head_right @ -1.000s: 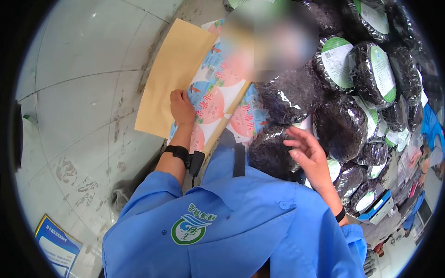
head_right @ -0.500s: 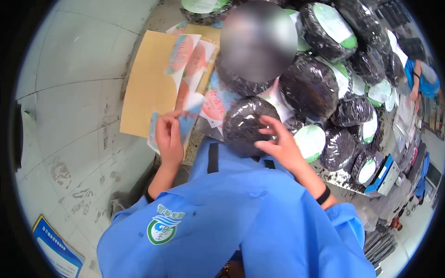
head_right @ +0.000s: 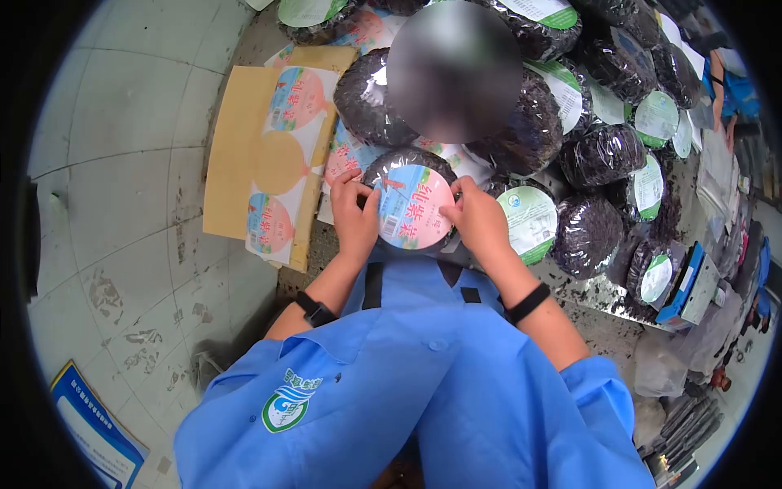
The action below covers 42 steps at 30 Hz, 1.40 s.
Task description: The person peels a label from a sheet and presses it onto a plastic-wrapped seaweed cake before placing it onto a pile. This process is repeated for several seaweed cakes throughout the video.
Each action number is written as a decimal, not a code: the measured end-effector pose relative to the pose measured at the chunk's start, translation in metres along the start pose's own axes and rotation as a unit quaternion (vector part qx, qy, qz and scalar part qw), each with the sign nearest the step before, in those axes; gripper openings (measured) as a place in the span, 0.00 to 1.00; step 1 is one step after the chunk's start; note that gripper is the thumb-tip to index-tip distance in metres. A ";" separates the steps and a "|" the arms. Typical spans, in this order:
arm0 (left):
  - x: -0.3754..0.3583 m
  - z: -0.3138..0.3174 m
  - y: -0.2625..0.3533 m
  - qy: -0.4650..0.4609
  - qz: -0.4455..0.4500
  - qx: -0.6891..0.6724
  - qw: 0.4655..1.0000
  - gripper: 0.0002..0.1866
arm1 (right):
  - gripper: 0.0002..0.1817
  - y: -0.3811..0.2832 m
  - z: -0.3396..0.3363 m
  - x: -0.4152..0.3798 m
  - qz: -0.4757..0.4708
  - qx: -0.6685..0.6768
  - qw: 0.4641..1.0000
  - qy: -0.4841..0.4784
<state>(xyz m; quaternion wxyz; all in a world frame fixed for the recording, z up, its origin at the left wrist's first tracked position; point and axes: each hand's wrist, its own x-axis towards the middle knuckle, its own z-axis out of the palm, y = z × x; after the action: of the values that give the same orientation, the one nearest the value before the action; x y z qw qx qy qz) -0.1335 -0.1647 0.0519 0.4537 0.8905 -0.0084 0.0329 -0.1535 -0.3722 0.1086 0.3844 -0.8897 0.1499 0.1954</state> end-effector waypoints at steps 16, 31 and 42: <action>-0.046 -0.056 -0.045 -0.106 -0.346 -0.460 0.811 0.29 | 0.47 -0.017 0.005 0.003 -0.001 0.340 0.919 -0.201; -0.014 -0.166 -0.213 0.100 -0.248 0.290 0.919 0.10 | 0.38 -0.075 -0.022 0.066 0.126 0.571 0.806 -0.093; 0.004 -0.155 -0.219 0.128 -0.221 0.271 0.928 0.07 | 0.43 -0.026 0.057 0.131 0.247 0.609 0.754 -0.017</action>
<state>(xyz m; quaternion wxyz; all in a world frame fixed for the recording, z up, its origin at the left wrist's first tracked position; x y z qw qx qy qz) -0.1279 0.0893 -0.0338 0.1882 0.9469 0.2565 0.0467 -0.0406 -0.3279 0.0284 0.7857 -0.3963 0.4449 0.1663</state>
